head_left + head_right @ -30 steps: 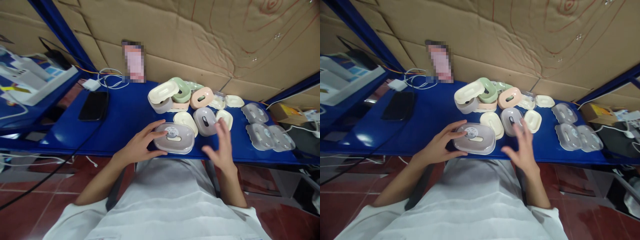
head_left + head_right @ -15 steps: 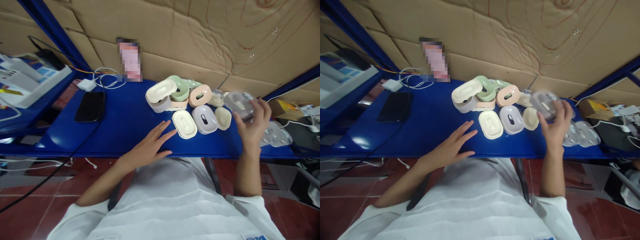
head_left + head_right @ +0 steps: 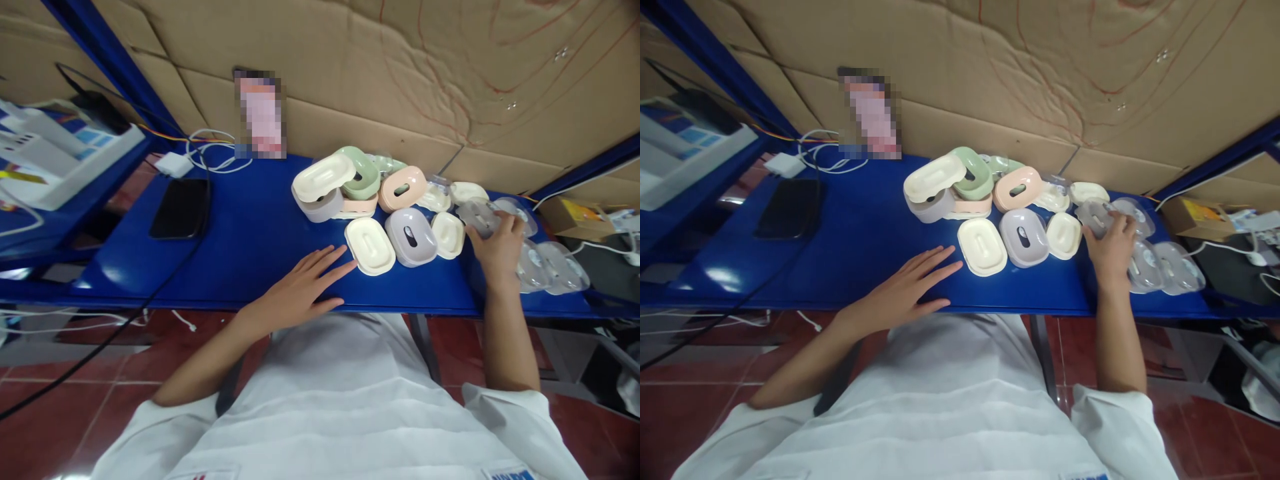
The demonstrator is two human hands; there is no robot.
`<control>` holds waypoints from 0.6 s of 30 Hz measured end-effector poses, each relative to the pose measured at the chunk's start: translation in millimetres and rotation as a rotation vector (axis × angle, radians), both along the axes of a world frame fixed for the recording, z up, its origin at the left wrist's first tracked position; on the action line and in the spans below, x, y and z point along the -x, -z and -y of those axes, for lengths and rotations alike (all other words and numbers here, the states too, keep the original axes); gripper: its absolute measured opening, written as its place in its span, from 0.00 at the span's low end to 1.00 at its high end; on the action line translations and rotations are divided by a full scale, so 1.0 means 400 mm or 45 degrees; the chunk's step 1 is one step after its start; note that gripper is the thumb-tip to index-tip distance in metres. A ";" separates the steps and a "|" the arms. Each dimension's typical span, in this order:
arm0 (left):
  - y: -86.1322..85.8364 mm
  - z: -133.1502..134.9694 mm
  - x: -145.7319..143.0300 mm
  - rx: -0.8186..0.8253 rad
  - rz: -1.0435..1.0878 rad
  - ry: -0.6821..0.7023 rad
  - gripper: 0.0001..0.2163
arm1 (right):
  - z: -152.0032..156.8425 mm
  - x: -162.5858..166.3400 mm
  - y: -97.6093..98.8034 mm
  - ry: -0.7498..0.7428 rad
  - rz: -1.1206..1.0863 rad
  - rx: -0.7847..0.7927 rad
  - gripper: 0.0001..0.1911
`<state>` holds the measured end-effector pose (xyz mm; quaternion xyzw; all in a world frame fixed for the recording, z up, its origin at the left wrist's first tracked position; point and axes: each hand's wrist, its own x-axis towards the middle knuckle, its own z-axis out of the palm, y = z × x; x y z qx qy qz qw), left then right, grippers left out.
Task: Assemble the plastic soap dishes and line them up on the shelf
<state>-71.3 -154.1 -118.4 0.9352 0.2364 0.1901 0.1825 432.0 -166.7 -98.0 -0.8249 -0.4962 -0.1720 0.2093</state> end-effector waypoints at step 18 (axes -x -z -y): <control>-0.002 -0.001 -0.002 -0.064 -0.008 0.027 0.30 | 0.104 0.367 -0.005 -0.930 0.110 0.180 0.29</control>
